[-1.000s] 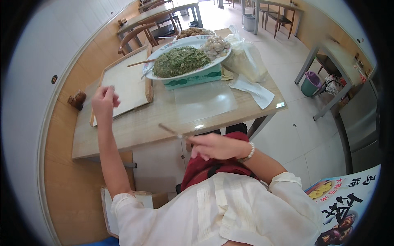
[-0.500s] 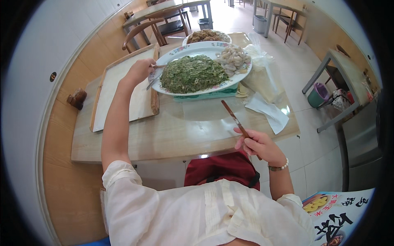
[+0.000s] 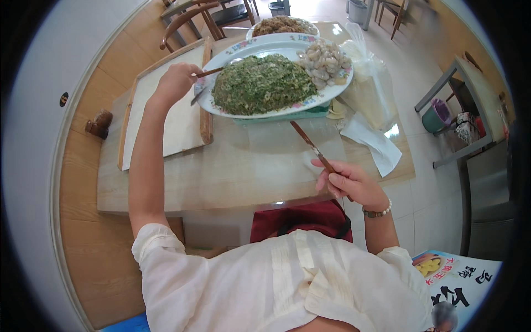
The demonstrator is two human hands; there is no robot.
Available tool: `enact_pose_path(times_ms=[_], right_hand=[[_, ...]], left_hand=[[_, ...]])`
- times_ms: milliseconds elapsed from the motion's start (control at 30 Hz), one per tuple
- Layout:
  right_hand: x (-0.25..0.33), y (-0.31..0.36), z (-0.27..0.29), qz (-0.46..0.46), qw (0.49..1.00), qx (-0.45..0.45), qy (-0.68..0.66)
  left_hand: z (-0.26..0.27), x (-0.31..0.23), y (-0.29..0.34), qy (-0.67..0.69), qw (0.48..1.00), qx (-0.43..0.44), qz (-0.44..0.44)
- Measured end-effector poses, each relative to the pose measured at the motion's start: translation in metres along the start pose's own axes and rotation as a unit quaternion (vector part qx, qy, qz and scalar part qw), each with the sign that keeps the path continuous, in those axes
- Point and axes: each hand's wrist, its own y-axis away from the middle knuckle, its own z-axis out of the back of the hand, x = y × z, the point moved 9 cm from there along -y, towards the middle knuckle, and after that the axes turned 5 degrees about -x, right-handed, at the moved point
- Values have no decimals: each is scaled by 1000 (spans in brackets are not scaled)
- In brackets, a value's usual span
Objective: The person prepares to wrap dumplings by first retrieving a tissue from a box on a counter, then cleaning their hands and a work surface with it; they then use a spoon to take filling from a large plate and place it onto individual square dumpling wrappers.
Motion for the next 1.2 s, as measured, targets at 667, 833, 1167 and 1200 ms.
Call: enact_pose_path(times_ms=[667, 833, 1167, 1200], right_hand=[[31, 9, 4, 60, 991, -86, -89], [31, 15, 8, 50, 989, -111, -87], [18, 23, 20, 74, 981, -133, -124], [18, 24, 20, 72, 981, -133, -123]], left_hand=[[69, -158, 105, 213, 939, -233, -133], [66, -120, 103, 111, 945, -304, -47], [-8, -16, 34, 3, 998, -51, 30], [-13, -17, 30, -1, 1000, -19, 19]])
